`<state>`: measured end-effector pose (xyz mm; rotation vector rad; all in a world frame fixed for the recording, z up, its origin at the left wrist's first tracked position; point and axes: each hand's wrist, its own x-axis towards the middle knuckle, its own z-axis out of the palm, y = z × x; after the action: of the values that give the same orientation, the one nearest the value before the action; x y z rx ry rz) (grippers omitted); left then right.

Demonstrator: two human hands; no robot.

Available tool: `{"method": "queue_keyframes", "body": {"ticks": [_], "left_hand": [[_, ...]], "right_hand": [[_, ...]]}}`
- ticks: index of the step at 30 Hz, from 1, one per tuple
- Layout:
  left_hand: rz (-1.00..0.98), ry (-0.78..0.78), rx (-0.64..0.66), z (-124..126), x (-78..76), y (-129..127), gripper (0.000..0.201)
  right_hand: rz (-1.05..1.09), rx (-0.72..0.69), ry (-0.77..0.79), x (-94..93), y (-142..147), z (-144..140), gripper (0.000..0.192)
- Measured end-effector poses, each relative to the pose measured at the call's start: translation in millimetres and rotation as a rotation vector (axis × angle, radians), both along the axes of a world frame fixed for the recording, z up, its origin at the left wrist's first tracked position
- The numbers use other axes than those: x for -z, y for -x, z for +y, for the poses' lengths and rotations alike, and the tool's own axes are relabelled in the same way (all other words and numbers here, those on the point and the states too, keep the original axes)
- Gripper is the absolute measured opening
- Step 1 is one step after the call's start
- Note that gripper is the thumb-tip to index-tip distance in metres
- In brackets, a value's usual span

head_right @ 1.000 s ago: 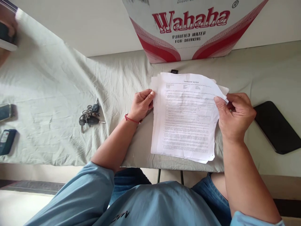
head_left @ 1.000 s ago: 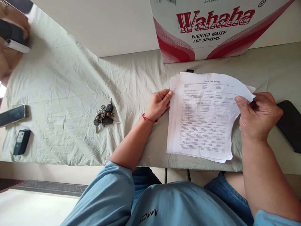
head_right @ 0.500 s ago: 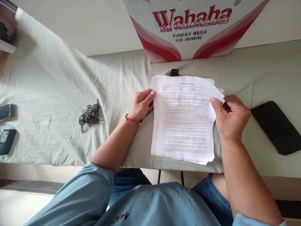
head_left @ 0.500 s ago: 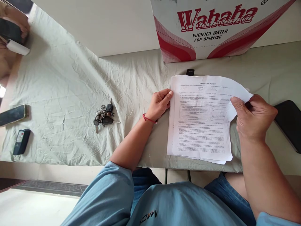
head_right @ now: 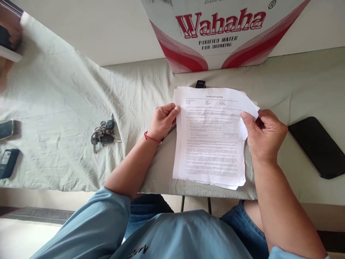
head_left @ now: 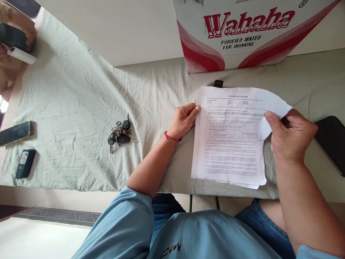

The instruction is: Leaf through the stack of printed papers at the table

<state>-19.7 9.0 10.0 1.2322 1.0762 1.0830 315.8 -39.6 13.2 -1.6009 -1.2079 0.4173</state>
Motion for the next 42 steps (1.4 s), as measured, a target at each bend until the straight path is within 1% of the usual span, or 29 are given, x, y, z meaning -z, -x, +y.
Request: {"method": "queue_keyframes", "body": {"ticks": [2,4,8,12,16,19,24,28,32,37,42], "left_hand": [[0.008,-0.011,0.0,0,1.3,0,0.085],[0.014,-0.015,0.001,1,2.6,0,0.086],[0.012,-0.008,0.001,0,4.0,1,0.085],[-0.001,-0.008,-0.002,0,4.6,1,0.086],[-0.014,-0.006,-0.001,0,5.7,2,0.088],[-0.014,-0.004,0.009,0,5.9,2,0.088],[-0.023,0.01,0.009,0,5.5,2,0.089],[-0.012,0.003,0.004,0,5.8,1,0.088],[-0.016,0.017,-0.009,0,5.2,1,0.086],[-0.021,0.011,-0.001,-1,3.0,0,0.085],[-0.006,0.008,-0.002,0,0.2,-1,0.089]], "right_hand": [[0.04,0.046,-0.099,-0.9,3,1,0.037],[0.068,0.066,-0.145,-1.1,6,2,0.034],[0.086,0.067,-0.136,-0.2,8,3,0.035],[0.108,0.067,-0.161,1.2,7,5,0.042],[-0.015,0.114,-0.21,2.6,1,7,0.043],[-0.043,0.134,-0.248,3.3,-1,7,0.036],[0.013,0.101,-0.209,1.9,3,4,0.026],[0.086,0.09,-0.209,-0.8,9,5,0.023],[0.154,0.115,-0.223,-2.3,14,9,0.027],[0.168,0.132,-0.207,-1.0,16,11,0.037],[0.211,0.116,-0.207,0.6,17,11,0.036]]}}
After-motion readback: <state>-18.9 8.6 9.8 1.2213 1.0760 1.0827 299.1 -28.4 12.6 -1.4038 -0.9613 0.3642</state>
